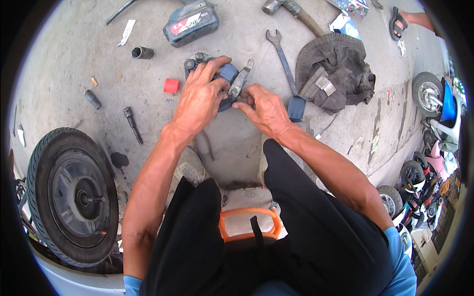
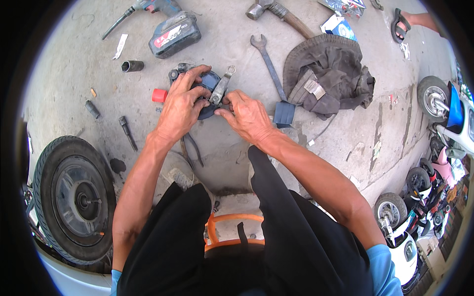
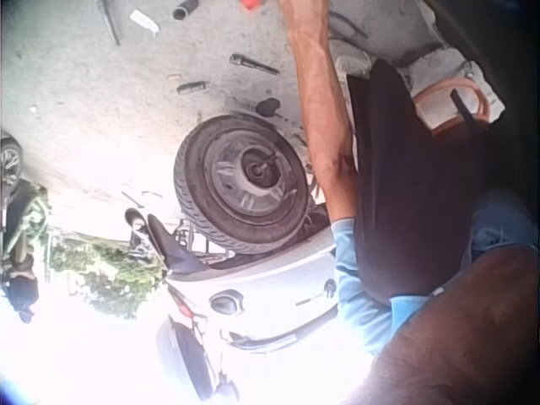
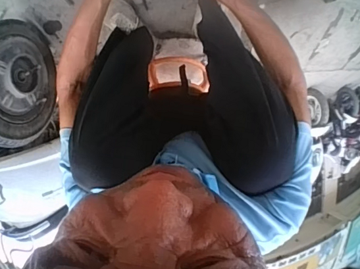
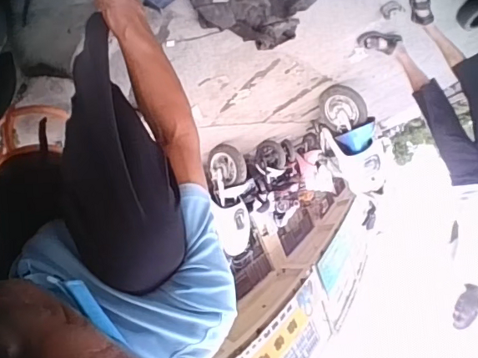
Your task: The person unboxes new brake shoes and then assembles the brake plate assembly by hand, using a screwdriver and a powered impact driver to secure components and spring mechanisms.
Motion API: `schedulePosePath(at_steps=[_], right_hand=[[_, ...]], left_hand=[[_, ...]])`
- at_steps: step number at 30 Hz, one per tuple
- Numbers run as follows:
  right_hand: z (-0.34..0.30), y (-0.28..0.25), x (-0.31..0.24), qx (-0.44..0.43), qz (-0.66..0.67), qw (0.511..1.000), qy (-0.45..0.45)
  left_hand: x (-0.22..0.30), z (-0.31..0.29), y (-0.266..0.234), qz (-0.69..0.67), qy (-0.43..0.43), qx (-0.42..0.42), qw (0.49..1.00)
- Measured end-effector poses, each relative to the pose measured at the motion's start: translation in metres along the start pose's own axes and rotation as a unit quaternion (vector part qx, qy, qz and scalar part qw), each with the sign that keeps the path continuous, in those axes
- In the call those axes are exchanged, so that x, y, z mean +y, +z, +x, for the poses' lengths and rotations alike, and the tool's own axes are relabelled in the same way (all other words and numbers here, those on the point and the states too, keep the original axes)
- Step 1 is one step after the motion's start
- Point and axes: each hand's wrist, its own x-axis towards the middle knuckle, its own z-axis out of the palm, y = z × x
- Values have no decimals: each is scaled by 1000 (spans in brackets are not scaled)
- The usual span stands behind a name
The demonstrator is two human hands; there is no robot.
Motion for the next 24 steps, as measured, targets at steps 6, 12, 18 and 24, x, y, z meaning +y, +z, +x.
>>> schedulePosePath(at_steps=[6, 12, 18, 24], right_hand=[[2, 2, 3, -12, -38, 999, -27], [2, -3, 0, -8, -28, 999, -22], [4, 2, 4, -5, -41, 998, -42], [8, -3, 3, -33, -28, 998, -37]], left_hand=[[-1, 1, 2, 2, 12, 3, 1000], [-1, 0, 1, 0, 5, 6, 1000], [-1, 0, 1, 0, 7, 1, 1000], [-2, -1, 1, -8, -2, 1, 1000]])
